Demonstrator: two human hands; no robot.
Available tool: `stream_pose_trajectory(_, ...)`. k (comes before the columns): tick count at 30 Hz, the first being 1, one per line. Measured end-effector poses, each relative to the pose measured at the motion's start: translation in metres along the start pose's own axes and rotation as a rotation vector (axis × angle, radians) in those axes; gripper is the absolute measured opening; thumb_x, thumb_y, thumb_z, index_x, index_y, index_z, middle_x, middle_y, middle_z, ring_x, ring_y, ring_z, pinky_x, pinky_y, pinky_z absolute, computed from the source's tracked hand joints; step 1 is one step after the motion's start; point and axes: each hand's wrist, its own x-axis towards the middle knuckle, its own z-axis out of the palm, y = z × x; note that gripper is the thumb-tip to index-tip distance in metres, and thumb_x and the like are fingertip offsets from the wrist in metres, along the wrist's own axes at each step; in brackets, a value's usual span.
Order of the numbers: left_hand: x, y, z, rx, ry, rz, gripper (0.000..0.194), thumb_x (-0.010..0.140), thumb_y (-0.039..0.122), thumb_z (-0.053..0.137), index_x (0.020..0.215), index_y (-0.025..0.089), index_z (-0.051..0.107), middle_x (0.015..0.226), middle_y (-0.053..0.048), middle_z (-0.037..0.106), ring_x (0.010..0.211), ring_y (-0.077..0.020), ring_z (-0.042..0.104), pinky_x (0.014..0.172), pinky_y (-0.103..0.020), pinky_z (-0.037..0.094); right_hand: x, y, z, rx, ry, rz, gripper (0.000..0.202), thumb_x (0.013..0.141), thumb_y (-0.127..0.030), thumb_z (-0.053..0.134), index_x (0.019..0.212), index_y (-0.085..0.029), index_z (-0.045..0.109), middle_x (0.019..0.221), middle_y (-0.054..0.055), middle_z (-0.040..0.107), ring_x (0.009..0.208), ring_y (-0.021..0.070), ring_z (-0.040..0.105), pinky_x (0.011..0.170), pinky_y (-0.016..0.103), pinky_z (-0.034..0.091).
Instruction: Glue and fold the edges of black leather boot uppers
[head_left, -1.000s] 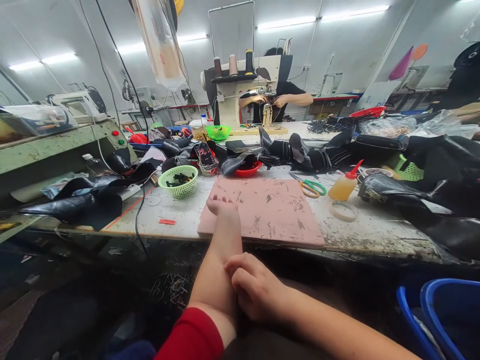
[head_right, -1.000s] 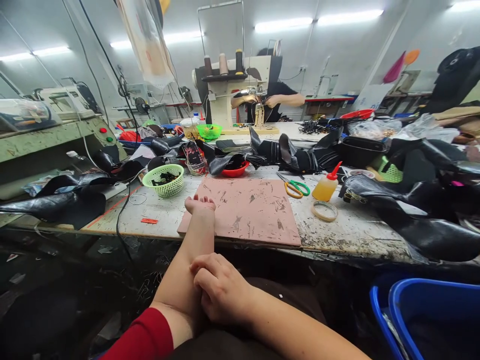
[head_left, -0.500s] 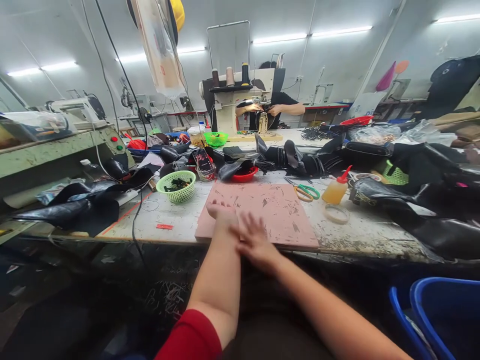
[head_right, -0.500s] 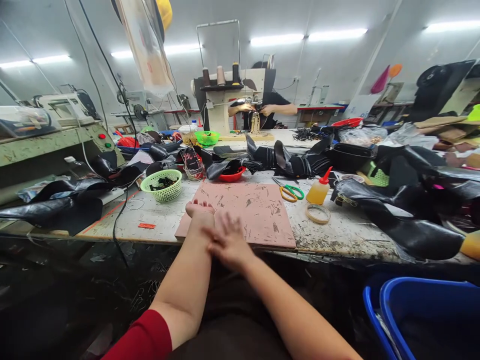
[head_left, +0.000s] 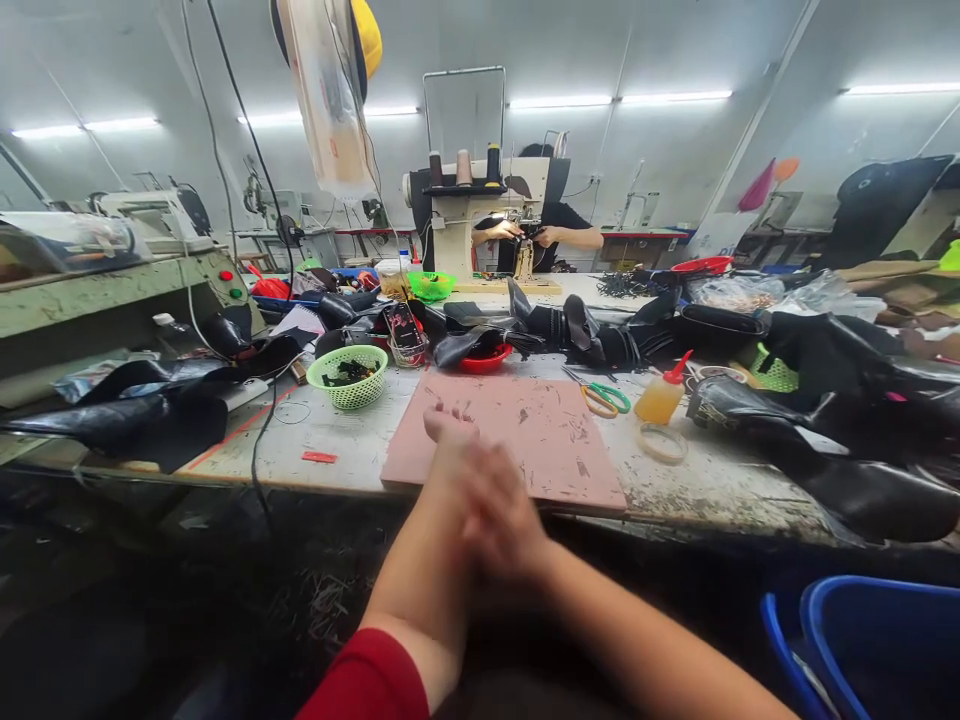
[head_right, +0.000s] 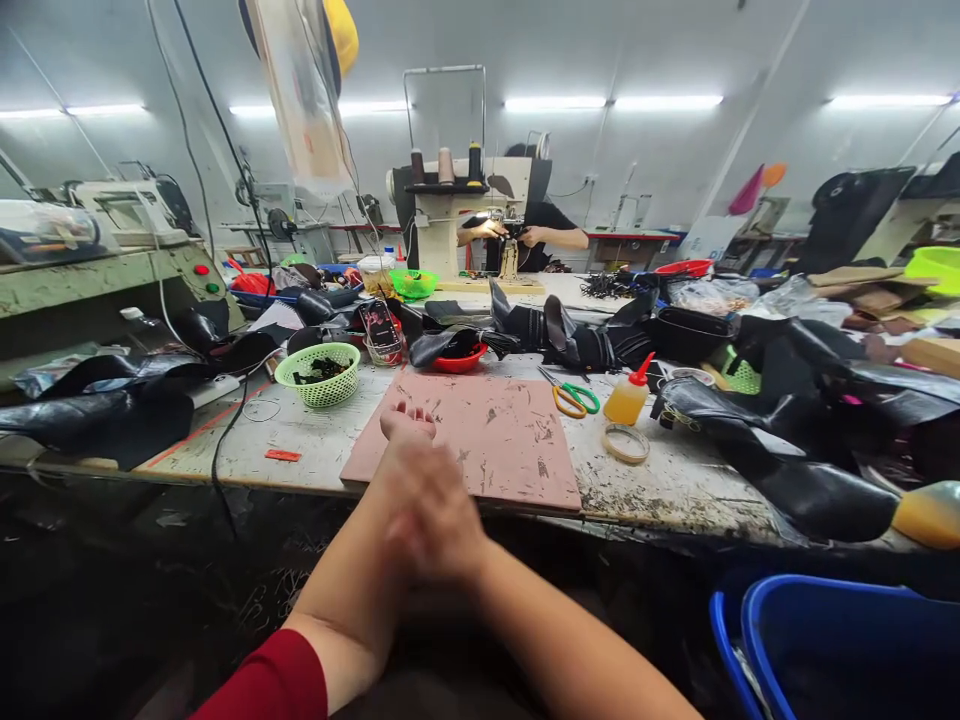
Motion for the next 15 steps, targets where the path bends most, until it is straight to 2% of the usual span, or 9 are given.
stream_pose_trajectory(1,-0.002,-0.002,0.002,0.037,-0.034,0.006,0.033,0.087,0.037,0.049,0.112,0.015,0.049,0.107,-0.008,0.054,0.088,-0.0179,0.056,0.073,-0.036,0.050,-0.001,0.002,0.001,0.042,-0.071,-0.182,0.053,0.086,-0.056,0.027,0.126,-0.028,0.047,0.138,0.003,0.040,0.131,0.0228,0.028,0.109,0.043,0.013)
stream_pose_trajectory(2,-0.006,-0.006,0.003,0.078,-0.074,0.015,0.034,0.087,0.037,0.049,0.112,0.015,0.049,0.107,-0.008,0.054,0.087,-0.0179,0.056,0.073,-0.036,0.050,-0.001,0.008,0.000,0.053,-0.130,-0.262,0.054,0.082,-0.061,0.030,0.121,-0.031,0.052,0.135,0.001,0.044,0.130,0.0228,0.030,0.109,0.042,0.011)
stream_pose_trajectory(3,-0.011,-0.011,0.001,0.124,-0.119,0.029,0.035,0.087,0.038,0.049,0.112,0.015,0.049,0.107,-0.008,0.054,0.088,-0.0180,0.056,0.074,-0.037,0.049,-0.001,0.017,-0.002,0.025,-0.132,-0.184,0.054,0.081,-0.063,0.030,0.116,-0.031,0.056,0.134,0.002,0.045,0.129,0.0245,0.030,0.109,0.044,0.009)
stream_pose_trajectory(4,-0.019,-0.017,-0.003,0.174,-0.171,0.047,0.035,0.087,0.039,0.048,0.112,0.014,0.049,0.108,-0.008,0.053,0.089,-0.0184,0.055,0.075,-0.037,0.049,0.000,0.028,-0.007,-0.026,-0.081,0.006,0.055,0.081,-0.063,0.030,0.112,-0.028,0.059,0.134,0.005,0.045,0.130,0.0273,0.028,0.108,0.048,0.007)
stream_pose_trajectory(6,-0.037,-0.032,-0.024,0.288,-0.293,0.088,0.035,0.087,0.041,0.046,0.109,0.014,0.050,0.110,-0.009,0.053,0.094,-0.0201,0.054,0.079,-0.040,0.047,0.000,0.053,-0.022,-0.128,0.159,0.503,0.056,0.084,-0.057,0.027,0.108,-0.019,0.061,0.137,0.012,0.039,0.132,0.0323,0.021,0.104,0.057,0.004)
stream_pose_trajectory(8,-0.058,-0.046,-0.059,0.414,-0.458,0.148,0.027,0.085,0.040,0.046,0.097,0.018,0.056,0.109,-0.009,0.055,0.102,-0.0218,0.051,0.088,-0.042,0.042,-0.002,0.070,-0.040,-0.067,0.385,0.752,0.051,0.083,-0.053,0.034,0.106,-0.016,0.060,0.138,0.015,0.037,0.131,0.0323,0.022,0.103,0.058,0.007)
stream_pose_trajectory(11,-0.078,-0.055,-0.122,0.641,-0.764,0.192,0.022,0.059,0.039,0.071,0.061,0.019,0.060,0.100,-0.010,0.061,0.103,-0.0307,0.051,0.095,-0.044,0.037,-0.010,0.066,-0.064,0.496,0.572,0.895,0.036,0.076,-0.047,0.050,0.095,-0.019,0.062,0.118,0.011,0.057,0.115,0.0248,0.046,0.101,0.047,0.027)
stream_pose_trajectory(14,-0.072,-0.041,-0.182,0.793,-0.956,0.287,0.021,0.066,0.044,0.063,0.067,0.023,0.063,0.116,-0.007,0.056,0.109,-0.0302,0.048,0.100,-0.043,0.033,-0.016,0.042,-0.081,1.235,0.638,1.168,0.017,0.070,-0.033,0.061,0.082,-0.021,0.063,0.080,0.001,0.067,0.081,0.0144,0.062,0.083,0.033,0.046)
stream_pose_trajectory(15,-0.063,-0.033,-0.201,0.981,-1.063,0.457,0.021,0.075,0.045,0.053,0.076,0.026,0.062,0.120,-0.005,0.055,0.106,-0.0271,0.051,0.096,-0.041,0.039,-0.015,0.035,-0.086,1.406,0.643,1.247,0.014,0.068,-0.028,0.063,0.080,-0.020,0.063,0.072,-0.001,0.066,0.072,0.0115,0.062,0.076,0.028,0.048)
